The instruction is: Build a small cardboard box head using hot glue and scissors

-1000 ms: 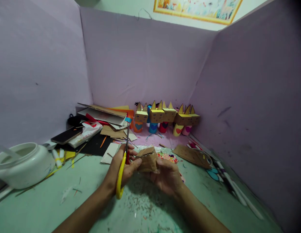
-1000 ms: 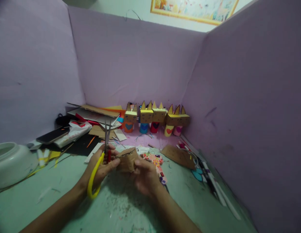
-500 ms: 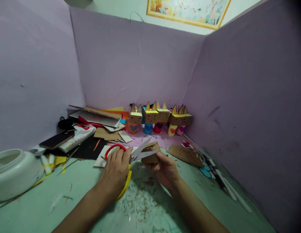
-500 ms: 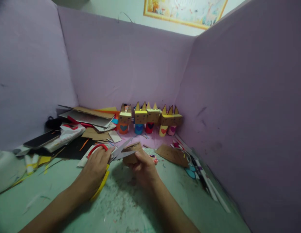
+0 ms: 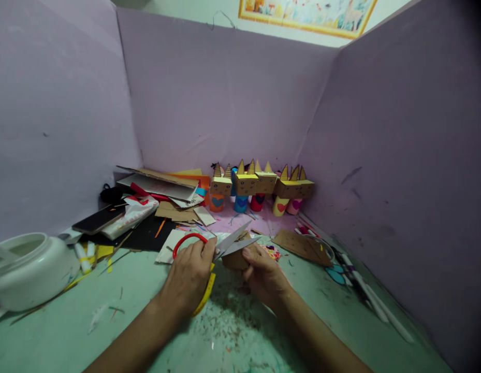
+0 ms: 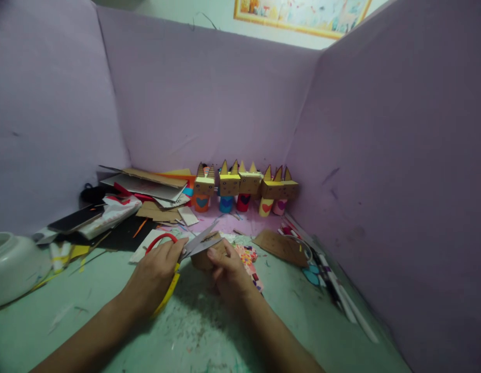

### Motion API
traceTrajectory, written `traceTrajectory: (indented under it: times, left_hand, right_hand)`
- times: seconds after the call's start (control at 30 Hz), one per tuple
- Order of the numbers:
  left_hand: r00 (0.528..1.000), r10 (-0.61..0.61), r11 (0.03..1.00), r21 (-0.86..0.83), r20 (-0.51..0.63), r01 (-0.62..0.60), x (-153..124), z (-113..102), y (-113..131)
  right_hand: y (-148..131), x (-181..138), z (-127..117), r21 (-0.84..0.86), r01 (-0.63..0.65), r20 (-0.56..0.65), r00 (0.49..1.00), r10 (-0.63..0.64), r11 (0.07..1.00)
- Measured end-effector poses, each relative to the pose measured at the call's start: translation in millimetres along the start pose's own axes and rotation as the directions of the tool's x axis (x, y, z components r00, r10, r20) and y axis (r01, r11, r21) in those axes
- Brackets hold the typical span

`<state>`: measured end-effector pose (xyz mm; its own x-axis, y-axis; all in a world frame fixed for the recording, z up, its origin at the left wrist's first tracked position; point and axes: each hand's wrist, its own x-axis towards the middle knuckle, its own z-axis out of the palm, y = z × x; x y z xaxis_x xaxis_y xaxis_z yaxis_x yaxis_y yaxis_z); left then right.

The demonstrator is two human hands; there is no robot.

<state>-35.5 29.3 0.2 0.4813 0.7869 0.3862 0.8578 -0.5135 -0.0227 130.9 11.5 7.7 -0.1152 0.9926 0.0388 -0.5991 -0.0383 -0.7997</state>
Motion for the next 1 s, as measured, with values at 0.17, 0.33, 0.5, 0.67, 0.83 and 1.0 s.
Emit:
traceTrajectory:
  times: [0.17, 0.33, 0.5, 0.67, 0.83, 1.0]
  left_hand:
    - [1.0, 0.006, 0.999, 0.038, 0.03, -0.008, 1, -5, -2]
    - [0.999, 0.02, 1.0, -0.002, 0.043, -0.02, -1, -5, -4]
    - [0.998, 0.021, 0.985, -0.175, 0.061, -0.01, -4, -3, -4]
    - [0.967, -0.239, 0.78, -0.61, -0.084, 0.14, 2, -10, -12]
    - [0.87, -0.488, 0.424, -0.85, 0.077, 0.313, 10, -20, -18]
    - [0.958, -0.282, 0.416, -0.895, 0.041, 0.161, 7, -3, -10]
  right_hand:
    - [1, 0, -4, -0.035, -0.001, 0.016, 1.0, 0.001, 0.999]
    - [0, 0, 0, 0.006, 0.01, -0.017, 1.0, -0.01, 1.0]
    - [0, 1, -1, 0.021, 0.007, 0.001, 1.0, -0.007, 1.0]
    - [-4, 6, -15, 0.13, -0.132, 0.036, 0.991, 0.128, 0.983]
    - [-4, 7, -24, 0.186, -0.198, 0.086, 0.979, 0.185, 0.962]
    - [0, 7, -23, 0.217, -0.206, 0.096, 0.977, 0.189, 0.954]
